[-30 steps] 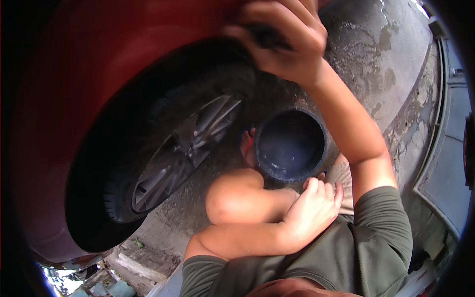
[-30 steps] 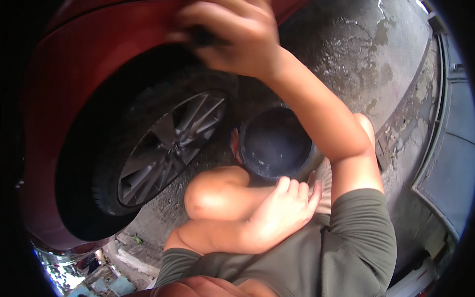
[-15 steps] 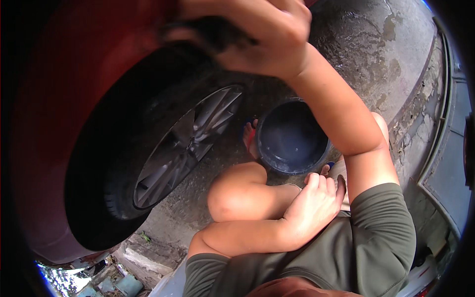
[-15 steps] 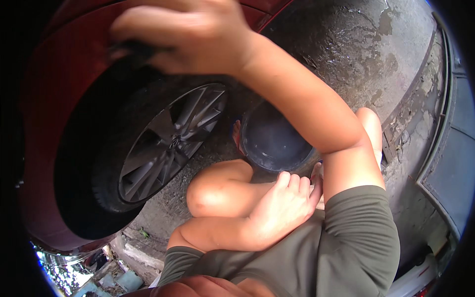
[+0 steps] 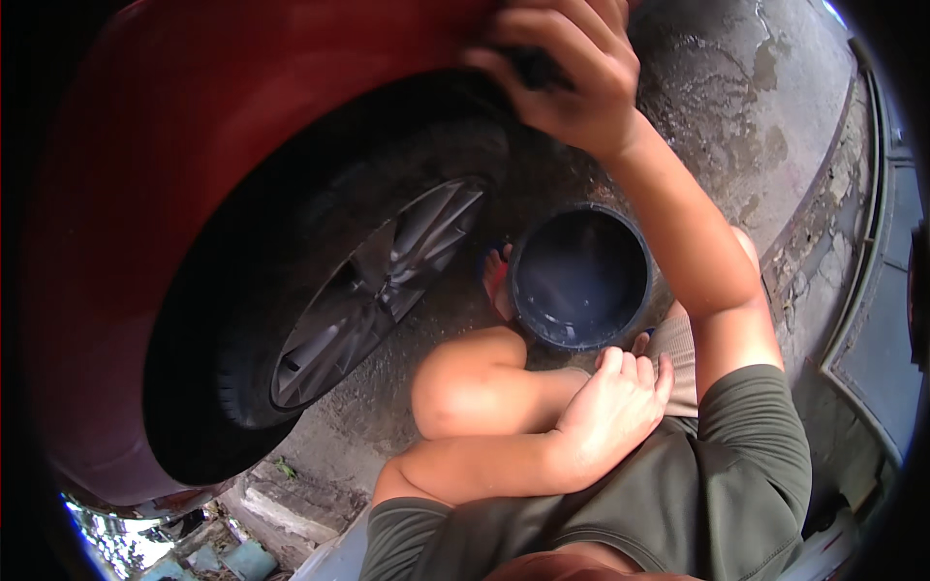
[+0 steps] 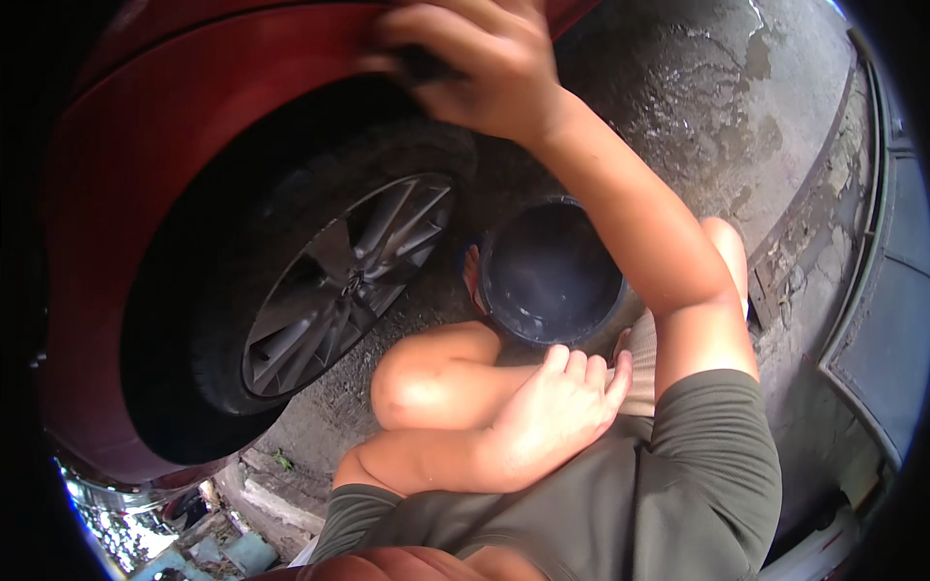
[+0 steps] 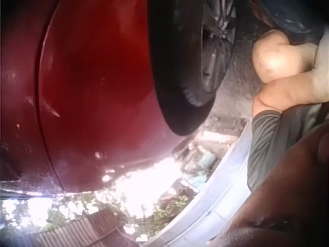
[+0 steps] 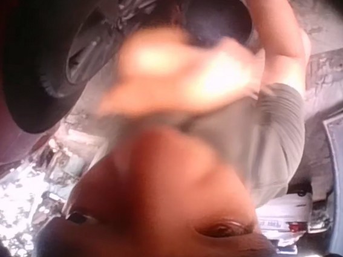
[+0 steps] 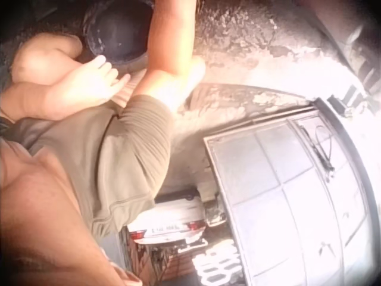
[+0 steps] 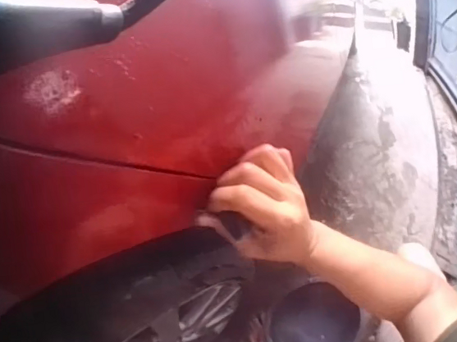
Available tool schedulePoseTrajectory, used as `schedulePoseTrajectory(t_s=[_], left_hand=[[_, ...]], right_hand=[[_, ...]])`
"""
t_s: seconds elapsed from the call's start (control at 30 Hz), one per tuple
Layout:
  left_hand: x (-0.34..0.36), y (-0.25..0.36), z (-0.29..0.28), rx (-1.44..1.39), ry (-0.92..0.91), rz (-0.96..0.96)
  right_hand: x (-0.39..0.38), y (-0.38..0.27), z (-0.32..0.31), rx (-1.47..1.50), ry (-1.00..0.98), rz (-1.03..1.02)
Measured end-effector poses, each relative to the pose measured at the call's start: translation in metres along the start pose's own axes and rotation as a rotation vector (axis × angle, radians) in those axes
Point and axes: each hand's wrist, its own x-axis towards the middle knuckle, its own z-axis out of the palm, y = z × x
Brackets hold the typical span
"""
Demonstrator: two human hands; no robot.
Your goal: The person sands the rear fender of a red car using sandpaper and a bucket of water, repeatedly dipping the sandpaper and scrubbing the surface.
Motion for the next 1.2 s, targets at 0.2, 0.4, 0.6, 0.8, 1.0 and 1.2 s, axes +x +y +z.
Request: schedulePoseTrajectory(t_s=[0.2, 0.4, 0.6, 0.8, 1.0, 1.2], left_hand=[[-0.003, -0.005, 0.008, 0.025, 0.019, -0.006], [-0.005, -0.004, 0.009, -0.016, 0.026, 0.016], [-0.005, -0.005, 0.014, 0.002, 0.094, -0.003], [0.007, -0.006, 0.004, 0.013, 0.001, -0.024], [0.003, -0.005, 0.005, 0.016, 0.073, -0.025], [0.000, -0.003, 0.011, 0.048, 0.037, -0.034]], right_hand=[[0.004, 0.002, 0.014, 0.026, 0.070, -0.127], [0.034, -0.012, 0.033, 0.092, 0.158, -0.254], [0.006, -0.008, 0.011, 0.056, 0.062, -0.070], [0.064, -0.004, 0.049, 0.093, 0.282, -0.508], [0.026, -0.003, 0.021, 0.064, 0.108, -0.153], [0.024, -0.012, 0.031, 0.109, 0.183, -0.213]])
